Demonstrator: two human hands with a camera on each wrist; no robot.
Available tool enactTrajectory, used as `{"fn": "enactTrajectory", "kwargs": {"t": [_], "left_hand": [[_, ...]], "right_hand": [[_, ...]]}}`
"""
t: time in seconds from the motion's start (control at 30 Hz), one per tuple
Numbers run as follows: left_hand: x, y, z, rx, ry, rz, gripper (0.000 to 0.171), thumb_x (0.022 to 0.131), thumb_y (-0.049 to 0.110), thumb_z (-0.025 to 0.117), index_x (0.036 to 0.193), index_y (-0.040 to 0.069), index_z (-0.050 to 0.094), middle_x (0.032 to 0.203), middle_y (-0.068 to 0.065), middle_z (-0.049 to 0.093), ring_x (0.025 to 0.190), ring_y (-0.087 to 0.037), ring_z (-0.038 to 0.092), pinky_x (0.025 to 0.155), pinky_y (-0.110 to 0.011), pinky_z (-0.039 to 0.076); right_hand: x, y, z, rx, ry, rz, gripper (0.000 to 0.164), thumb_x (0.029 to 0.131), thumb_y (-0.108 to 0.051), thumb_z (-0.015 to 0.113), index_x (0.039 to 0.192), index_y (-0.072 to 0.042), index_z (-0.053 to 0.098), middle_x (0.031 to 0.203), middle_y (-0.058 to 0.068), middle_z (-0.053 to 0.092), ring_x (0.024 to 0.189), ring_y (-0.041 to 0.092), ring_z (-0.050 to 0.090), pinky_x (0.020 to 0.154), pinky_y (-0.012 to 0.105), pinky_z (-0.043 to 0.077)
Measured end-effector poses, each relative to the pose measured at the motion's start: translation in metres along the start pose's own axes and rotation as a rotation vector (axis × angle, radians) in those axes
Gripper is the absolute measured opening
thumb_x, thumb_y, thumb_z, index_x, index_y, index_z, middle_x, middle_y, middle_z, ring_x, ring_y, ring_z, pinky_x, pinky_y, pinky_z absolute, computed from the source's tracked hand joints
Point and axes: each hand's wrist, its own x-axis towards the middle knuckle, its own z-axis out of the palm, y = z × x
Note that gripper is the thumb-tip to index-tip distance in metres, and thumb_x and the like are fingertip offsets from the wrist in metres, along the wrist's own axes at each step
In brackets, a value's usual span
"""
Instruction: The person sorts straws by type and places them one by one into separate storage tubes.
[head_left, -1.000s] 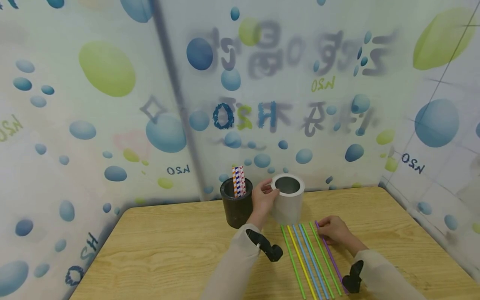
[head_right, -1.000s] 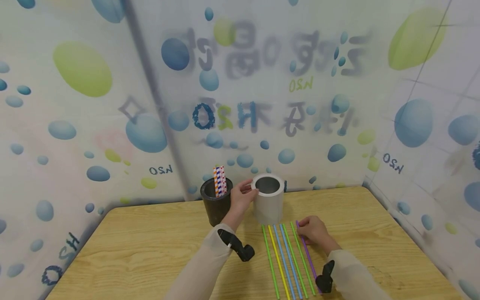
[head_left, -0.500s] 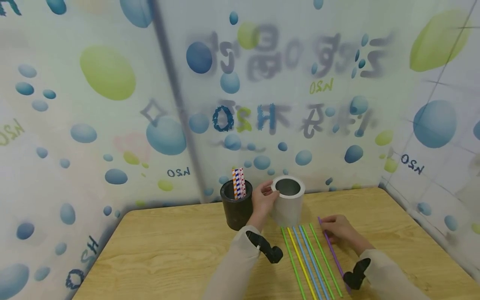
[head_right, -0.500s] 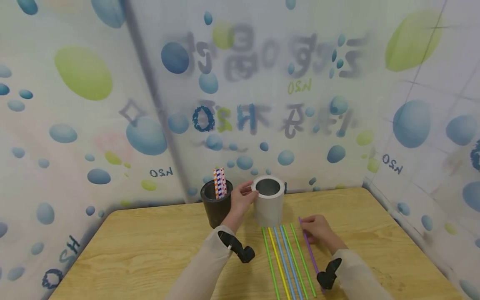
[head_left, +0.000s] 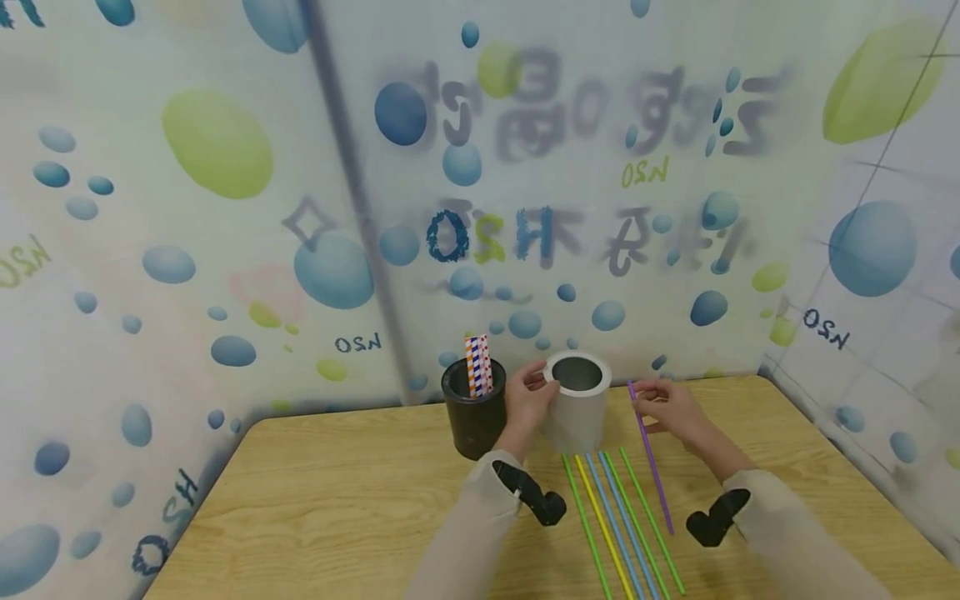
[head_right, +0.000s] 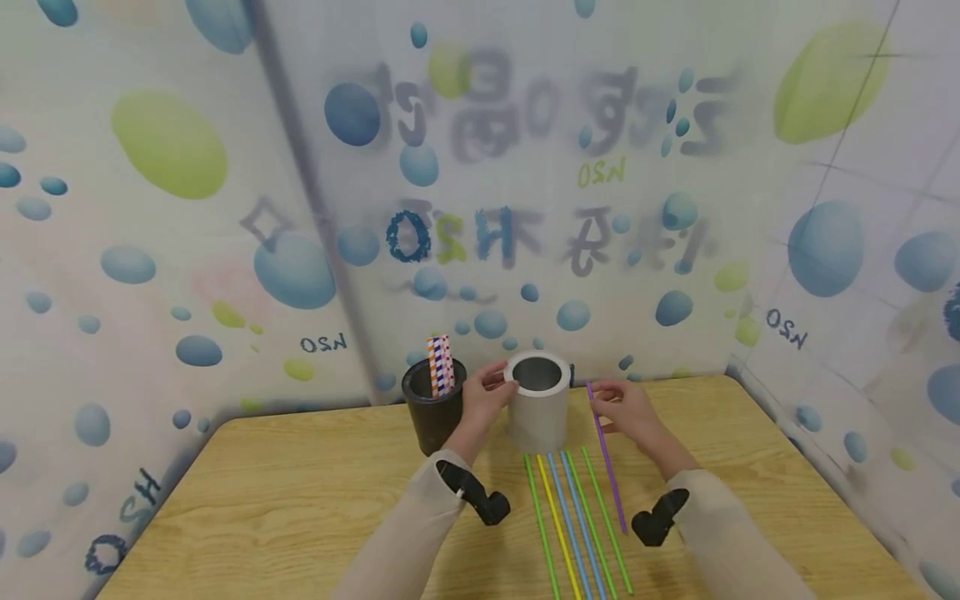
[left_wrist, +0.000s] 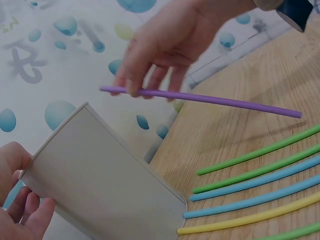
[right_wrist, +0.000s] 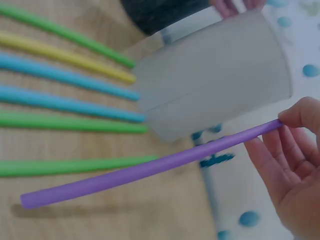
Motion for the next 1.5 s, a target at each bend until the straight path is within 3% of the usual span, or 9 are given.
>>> {"fn": "enactTrajectory", "kwargs": {"t": [0.23, 0.93, 1.3, 1.5], "left_hand": [[0.002, -0.002, 0.0, -0.005, -0.01, 0.013, 0.036, 0.076, 0.0, 0.068, 0.112, 0.0, 0.063, 0.094, -0.012, 0.059, 0.083, -0.018, 0.056, 0.075, -0.03, 0.05], [-0.001, 0.002, -0.001, -0.007, -0.004, 0.014, 0.036, 0.076, -0.001, 0.067, 0.112, -0.001, 0.063, 0.097, -0.016, 0.059, 0.086, -0.021, 0.058, 0.078, -0.032, 0.05], [-0.002, 0.002, -0.001, -0.024, -0.007, 0.008, 0.036, 0.076, -0.002, 0.067, 0.112, -0.001, 0.063, 0.095, -0.014, 0.059, 0.085, -0.02, 0.056, 0.077, -0.031, 0.05], [-0.002, 0.002, 0.0, -0.032, -0.007, 0.006, 0.036, 0.075, -0.002, 0.067, 0.112, -0.002, 0.063, 0.099, -0.019, 0.058, 0.085, -0.019, 0.057, 0.077, -0.03, 0.05]], "right_hand": [[0.011, -0.031, -0.001, 0.043, 0.033, -0.119, 0.035, 0.085, -0.001, 0.056, 0.114, 0.016, 0.047, 0.085, 0.009, 0.051, 0.071, 0.009, 0.058, 0.062, 0.04, 0.054], [0.049, -0.123, 0.004, 0.054, 0.15, -0.238, 0.035, 0.087, -0.007, 0.059, 0.117, 0.008, 0.051, 0.09, 0.011, 0.051, 0.073, 0.01, 0.058, 0.064, 0.036, 0.053], [0.064, -0.149, 0.007, 0.138, 0.202, -0.249, 0.034, 0.086, -0.004, 0.059, 0.116, 0.008, 0.051, 0.082, 0.002, 0.053, 0.073, 0.011, 0.057, 0.06, 0.029, 0.053], [0.07, -0.148, 0.01, 0.15, 0.213, -0.253, 0.032, 0.085, -0.003, 0.059, 0.114, 0.007, 0.05, 0.082, 0.002, 0.053, 0.073, 0.012, 0.057, 0.061, 0.032, 0.053]]}}
